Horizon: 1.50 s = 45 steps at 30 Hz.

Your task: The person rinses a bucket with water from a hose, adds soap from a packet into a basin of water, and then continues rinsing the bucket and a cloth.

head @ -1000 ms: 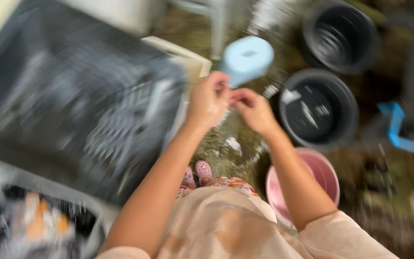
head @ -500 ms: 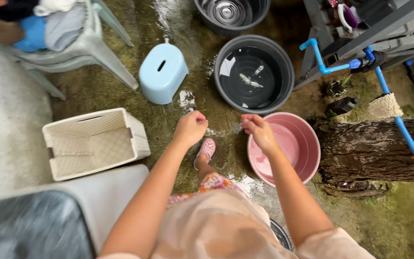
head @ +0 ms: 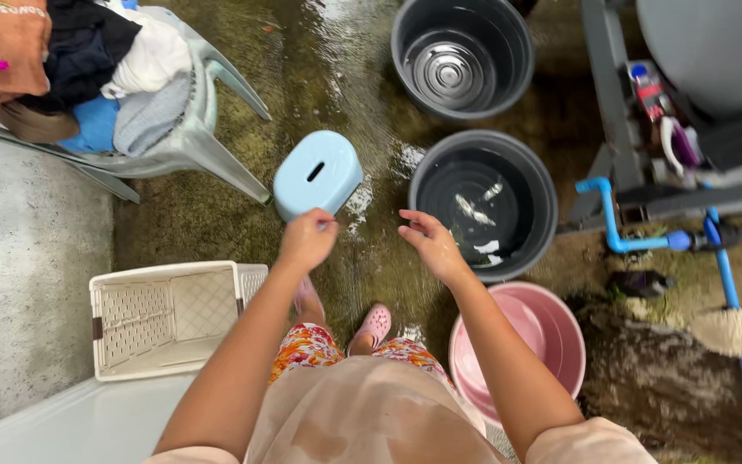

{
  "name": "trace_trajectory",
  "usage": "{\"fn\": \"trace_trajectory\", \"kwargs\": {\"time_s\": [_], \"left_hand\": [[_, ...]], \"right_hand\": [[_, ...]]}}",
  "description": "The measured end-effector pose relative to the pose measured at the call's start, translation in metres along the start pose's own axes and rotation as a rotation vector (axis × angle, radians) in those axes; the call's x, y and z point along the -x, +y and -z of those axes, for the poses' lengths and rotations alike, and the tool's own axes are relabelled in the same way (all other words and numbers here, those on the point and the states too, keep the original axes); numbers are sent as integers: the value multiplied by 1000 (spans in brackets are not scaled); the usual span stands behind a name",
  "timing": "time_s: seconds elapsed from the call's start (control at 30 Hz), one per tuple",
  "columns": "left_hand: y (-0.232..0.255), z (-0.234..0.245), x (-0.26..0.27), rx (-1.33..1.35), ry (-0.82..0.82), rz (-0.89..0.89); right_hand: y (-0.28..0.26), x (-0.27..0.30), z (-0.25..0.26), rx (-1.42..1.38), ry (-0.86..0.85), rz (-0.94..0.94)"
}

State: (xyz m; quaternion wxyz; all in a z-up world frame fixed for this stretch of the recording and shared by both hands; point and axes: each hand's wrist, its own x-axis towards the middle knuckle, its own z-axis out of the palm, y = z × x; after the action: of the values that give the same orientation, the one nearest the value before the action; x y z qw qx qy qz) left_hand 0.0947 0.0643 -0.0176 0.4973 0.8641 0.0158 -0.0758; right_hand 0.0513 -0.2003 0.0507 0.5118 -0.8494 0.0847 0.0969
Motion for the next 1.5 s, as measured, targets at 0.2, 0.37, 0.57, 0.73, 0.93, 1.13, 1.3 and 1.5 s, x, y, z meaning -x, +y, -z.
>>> {"fn": "trace_trajectory", "kwargs": {"time_s": [0.2, 0.37, 0.57, 0.73, 0.93, 1.13, 1.3, 1.5], "left_hand": [[-74, 99, -93, 85, 284, 112], [-146, 176, -168, 168, 429, 200], [-225, 175, -209, 113, 258, 359], [-293, 83, -224, -75, -110, 458], [-380, -55, -238, -281, -550, 637], [-445, -195, -314, -454, -484, 418], [-459, -242, -335, -425, -524, 533], [-466, -252, -327, -429, -402, 512]], "right_hand": [[-38, -114, -47, 14, -147, -84], [-74, -225, -115, -42, -270, -58], [-116, -296, -193, 227, -267, -49], [-48, -333, -235, 364, -320, 93], [138, -374, -312, 534, -512, 265], [347, -454, -404, 540, -594, 440], [429, -514, -403, 740, -661, 462], [444, -650, -211, 968, -305, 47]]}}
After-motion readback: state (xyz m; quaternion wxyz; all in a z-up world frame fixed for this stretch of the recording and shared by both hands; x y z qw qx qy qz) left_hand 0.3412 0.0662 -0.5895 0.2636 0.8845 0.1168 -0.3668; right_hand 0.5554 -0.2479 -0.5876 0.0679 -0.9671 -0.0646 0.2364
